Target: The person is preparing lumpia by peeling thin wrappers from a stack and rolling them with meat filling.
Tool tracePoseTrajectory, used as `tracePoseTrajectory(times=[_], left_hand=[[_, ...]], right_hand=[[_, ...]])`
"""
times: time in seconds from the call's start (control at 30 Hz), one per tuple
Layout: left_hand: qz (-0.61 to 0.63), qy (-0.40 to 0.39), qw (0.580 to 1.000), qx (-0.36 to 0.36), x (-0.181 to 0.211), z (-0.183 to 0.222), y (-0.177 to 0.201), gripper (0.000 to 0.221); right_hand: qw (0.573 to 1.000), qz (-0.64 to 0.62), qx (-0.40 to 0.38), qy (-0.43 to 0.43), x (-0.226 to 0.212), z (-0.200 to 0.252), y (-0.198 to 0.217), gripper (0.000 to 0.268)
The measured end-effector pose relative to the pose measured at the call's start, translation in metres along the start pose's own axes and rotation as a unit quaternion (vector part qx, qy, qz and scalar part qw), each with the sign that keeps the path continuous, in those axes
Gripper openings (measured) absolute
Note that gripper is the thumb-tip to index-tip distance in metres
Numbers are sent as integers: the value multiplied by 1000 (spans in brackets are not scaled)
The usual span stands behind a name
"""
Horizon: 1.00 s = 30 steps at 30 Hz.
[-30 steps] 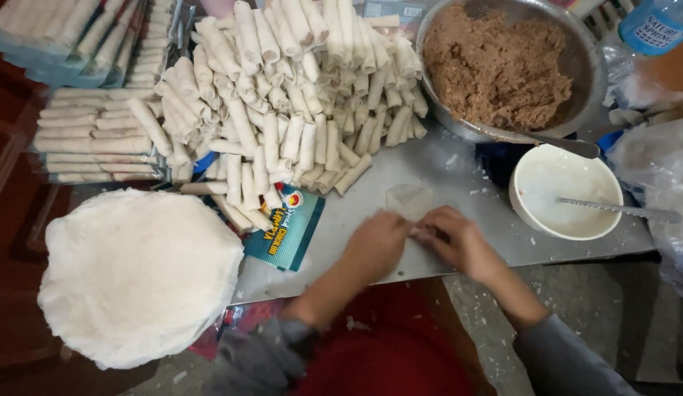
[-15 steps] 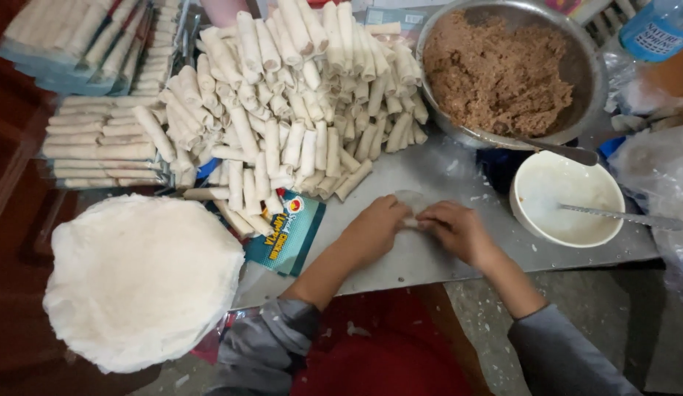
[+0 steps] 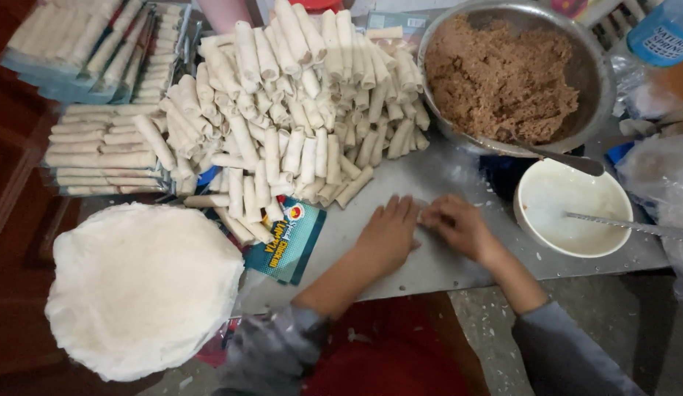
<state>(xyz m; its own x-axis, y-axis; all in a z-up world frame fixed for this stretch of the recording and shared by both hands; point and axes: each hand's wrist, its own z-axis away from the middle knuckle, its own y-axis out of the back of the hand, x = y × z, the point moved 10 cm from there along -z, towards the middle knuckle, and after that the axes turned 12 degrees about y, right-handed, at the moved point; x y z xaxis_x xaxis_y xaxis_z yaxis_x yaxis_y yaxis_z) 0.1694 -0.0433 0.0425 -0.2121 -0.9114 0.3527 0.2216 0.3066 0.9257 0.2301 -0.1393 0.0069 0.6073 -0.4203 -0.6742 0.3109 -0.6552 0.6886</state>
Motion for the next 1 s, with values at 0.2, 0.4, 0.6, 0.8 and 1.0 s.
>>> tracePoseTrajectory(times=[0.2,0.4,0.6,0.8,1.0], left_hand=[[3,17,999,38,-17,-53,2,79],[8,-44,999,-10,10,-28,14,41],[15,20,993,119,-21,-61,21,43],[408,93,908,27,-70,-37,32,27],[364,61,929,9,-35,31,109,31]], right_hand=[[993,108,53,19,27,-29,18,20],[999,-30,-8,12,8,-28,18,16],[989,111,93,-13,52,-36,28,14],[994,-26,81,67,-35,-12,28,26],[952,-167,182,-182,-14,12,12,26]])
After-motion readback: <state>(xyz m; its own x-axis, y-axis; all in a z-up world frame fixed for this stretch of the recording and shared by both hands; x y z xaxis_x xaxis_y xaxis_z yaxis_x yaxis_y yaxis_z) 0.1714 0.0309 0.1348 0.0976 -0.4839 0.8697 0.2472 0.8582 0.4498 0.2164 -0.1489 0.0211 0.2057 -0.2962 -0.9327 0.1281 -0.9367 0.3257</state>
